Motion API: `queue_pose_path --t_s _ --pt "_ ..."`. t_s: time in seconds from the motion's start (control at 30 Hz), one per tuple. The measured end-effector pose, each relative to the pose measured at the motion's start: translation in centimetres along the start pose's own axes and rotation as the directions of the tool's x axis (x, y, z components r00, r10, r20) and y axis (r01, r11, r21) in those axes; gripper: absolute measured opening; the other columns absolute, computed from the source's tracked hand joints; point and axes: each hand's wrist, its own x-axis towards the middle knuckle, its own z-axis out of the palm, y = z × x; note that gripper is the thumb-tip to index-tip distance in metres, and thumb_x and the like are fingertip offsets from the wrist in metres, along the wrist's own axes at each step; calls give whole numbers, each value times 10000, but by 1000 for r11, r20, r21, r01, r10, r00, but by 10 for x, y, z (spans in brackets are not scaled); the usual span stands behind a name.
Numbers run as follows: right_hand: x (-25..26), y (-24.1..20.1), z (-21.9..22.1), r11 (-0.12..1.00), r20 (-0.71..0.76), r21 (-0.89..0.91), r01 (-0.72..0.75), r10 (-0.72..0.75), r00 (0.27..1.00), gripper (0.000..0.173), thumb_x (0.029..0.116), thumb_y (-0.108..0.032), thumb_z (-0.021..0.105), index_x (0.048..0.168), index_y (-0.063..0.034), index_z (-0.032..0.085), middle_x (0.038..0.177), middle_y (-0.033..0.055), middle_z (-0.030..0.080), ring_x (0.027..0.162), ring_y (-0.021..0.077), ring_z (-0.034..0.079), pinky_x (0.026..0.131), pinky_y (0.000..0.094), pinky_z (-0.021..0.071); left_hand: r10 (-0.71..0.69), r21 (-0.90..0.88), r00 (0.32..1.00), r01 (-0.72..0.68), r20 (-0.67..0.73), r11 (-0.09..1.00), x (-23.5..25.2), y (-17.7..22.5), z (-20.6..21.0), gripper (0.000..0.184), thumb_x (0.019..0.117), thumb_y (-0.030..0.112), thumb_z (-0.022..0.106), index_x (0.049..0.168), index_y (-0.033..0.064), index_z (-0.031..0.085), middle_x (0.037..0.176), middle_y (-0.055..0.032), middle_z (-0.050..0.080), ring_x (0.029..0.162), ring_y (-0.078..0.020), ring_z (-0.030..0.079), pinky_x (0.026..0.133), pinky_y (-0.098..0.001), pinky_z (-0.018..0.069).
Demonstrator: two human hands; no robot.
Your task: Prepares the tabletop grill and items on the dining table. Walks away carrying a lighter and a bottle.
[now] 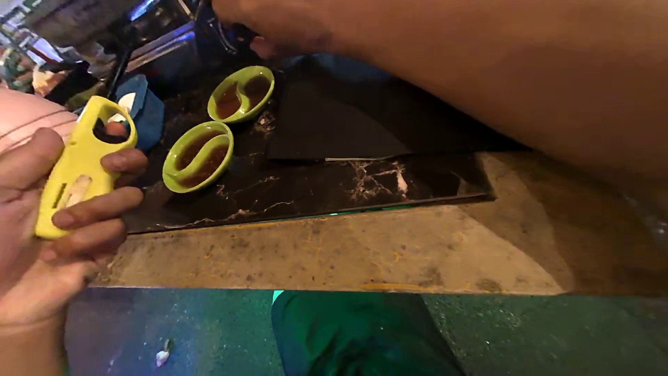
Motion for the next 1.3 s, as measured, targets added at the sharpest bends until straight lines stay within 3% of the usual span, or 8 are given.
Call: queue_pose_path --t_s 0.17,0.33,0.47,0.57,0.7,0.83,1.07,1.3 --pt "3 4 5 1000 17 -5 -30 30 999 281 992 -160 590 1265 -103 629 1064 119 678 942 280 677 799 455 550 7 49 995 -2 -97 999 -12 -17 37 479 1104 422 269 1391 136 524 1030 -44 626 426 6 458 343 -121 404" --pt "5 12 15 1000 -34 0 -23 23 999 278 982 -207 592 1236 -120 663 1032 99 697 945 261 688 793 447 552 2 -18 999 -3 -39 1000 -12 -17 24 488 1103 416 271 1389 98 506 1022 -53 612 443 -7 494 352 -135 436" --pt "3 10 9 999 9 8 -42 42 999 274 999 -233 589 1242 -125 656 1050 93 694 964 254 683 818 451 550 32 75 990 -22 -137 997 -11 -20 38 459 1100 405 282 1340 120 550 993 -28 622 414 25 447 336 -104 393" --pt "4 11 10 1000 -4 -28 -10 10 1000 270 994 -244 605 1228 -117 654 1046 95 692 973 258 682 816 453 550 45 79 990 -35 -133 996 -13 -21 36 465 1101 396 277 1363 111 534 1004 -36 621 425 17 464 344 -110 406" --pt "3 3 3 999 38 -33 -34 35 999 284 997 -205 605 1255 -87 619 1068 132 673 966 302 675 820 479 545 54 68 987 -44 -150 997 -17 -20 31 504 1099 442 257 1357 112 536 995 -42 612 413 3 448 322 -129 391" --pt "-1 -7 -11 996 51 -88 -26 30 998 321 994 -181 614 1289 -56 594 1162 162 656 1044 343 662 876 509 535 73 93 983 -58 -170 994 -19 -21 42 478 1093 433 269 1351 132 536 974 -36 602 405 0 445 315 -138 394" --pt "-3 -7 -11 991 39 -136 -15 21 999 310 1007 -205 592 1302 -109 594 1104 153 669 973 353 677 803 530 541 77 87 984 -63 -160 994 -21 -26 44 478 1100 426 264 1355 134 544 974 -47 607 422 -16 476 333 -144 417" --pt "-3 -8 -12 993 46 -118 -11 16 999 298 1011 -182 556 1292 -86 589 1087 167 666 957 365 676 795 546 536 103 69 984 -93 -149 993 -26 -29 41 488 1101 426 251 1348 127 547 986 -57 610 432 -25 490 341 -148 426"
